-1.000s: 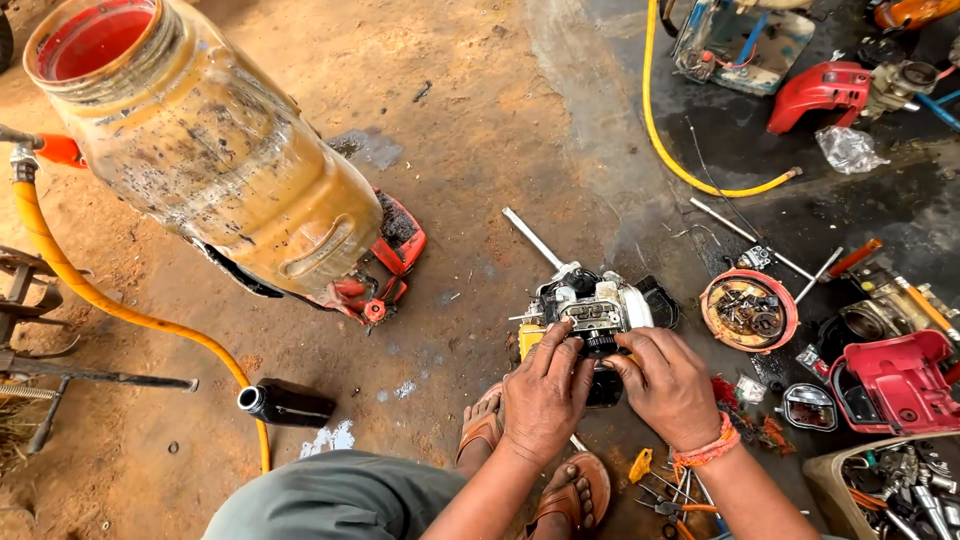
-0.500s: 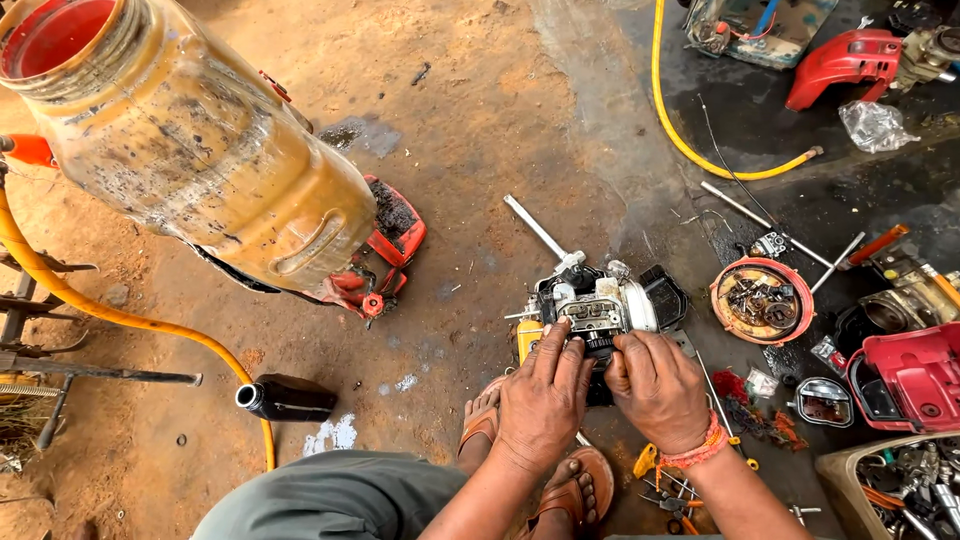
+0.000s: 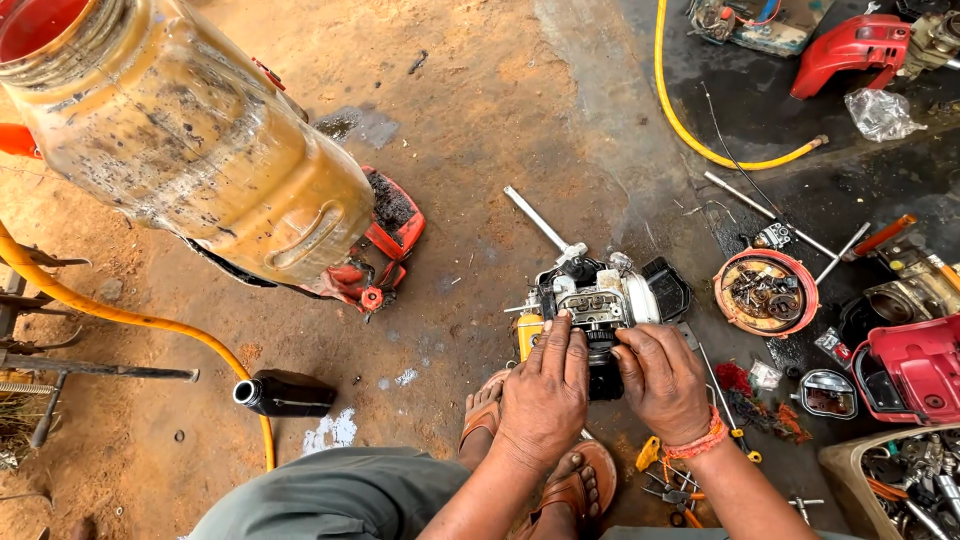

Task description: The person sits on the floor of a repair shop working on a small engine from a brush cutter. They use a screwdriver to loosen parts on the engine, remove a round cover, work on the cylinder head area by hand, and reposition the engine while continuing to unscrew and adjust components.

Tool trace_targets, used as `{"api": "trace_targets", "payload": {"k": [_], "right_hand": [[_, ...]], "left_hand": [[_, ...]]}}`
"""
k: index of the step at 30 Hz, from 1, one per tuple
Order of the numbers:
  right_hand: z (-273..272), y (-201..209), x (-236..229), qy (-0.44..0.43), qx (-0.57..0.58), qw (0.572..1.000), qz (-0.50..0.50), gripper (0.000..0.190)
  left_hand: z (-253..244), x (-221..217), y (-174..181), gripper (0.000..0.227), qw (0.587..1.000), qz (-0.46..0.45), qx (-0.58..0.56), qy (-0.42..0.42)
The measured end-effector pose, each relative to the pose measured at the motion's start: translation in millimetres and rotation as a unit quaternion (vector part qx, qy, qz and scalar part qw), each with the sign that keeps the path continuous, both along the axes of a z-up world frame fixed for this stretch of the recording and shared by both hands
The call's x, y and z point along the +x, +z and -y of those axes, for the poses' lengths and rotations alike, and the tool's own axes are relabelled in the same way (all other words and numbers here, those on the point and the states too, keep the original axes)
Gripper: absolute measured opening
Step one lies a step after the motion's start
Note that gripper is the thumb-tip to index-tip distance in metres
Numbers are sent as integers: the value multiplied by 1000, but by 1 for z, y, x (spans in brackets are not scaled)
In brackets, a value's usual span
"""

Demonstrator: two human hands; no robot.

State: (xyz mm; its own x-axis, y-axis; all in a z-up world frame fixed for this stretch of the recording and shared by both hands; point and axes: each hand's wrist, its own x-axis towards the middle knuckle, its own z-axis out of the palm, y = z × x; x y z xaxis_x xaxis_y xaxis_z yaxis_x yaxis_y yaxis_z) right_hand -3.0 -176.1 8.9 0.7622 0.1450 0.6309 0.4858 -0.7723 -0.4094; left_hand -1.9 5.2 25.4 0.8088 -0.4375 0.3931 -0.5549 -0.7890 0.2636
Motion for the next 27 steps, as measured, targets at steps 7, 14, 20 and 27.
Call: {"api": "trace_targets", "payload": {"k": [7, 14, 20, 27], "right_hand": [[2, -3, 0, -6, -30, 999, 13, 25], [6, -10, 2, 0, -39, 999, 30, 26], [1, 6, 3, 16, -2, 1000, 13, 32], [3, 17, 3, 17, 7, 1000, -9, 29]], "left_hand": [[7, -2, 10, 40, 998, -5, -54, 8], [4, -1, -2, 34, 1000, 3, -6, 16], [0, 0, 1, 41, 999, -15, 45, 9], [1, -2, -1, 38, 1000, 11, 11, 7]]}}
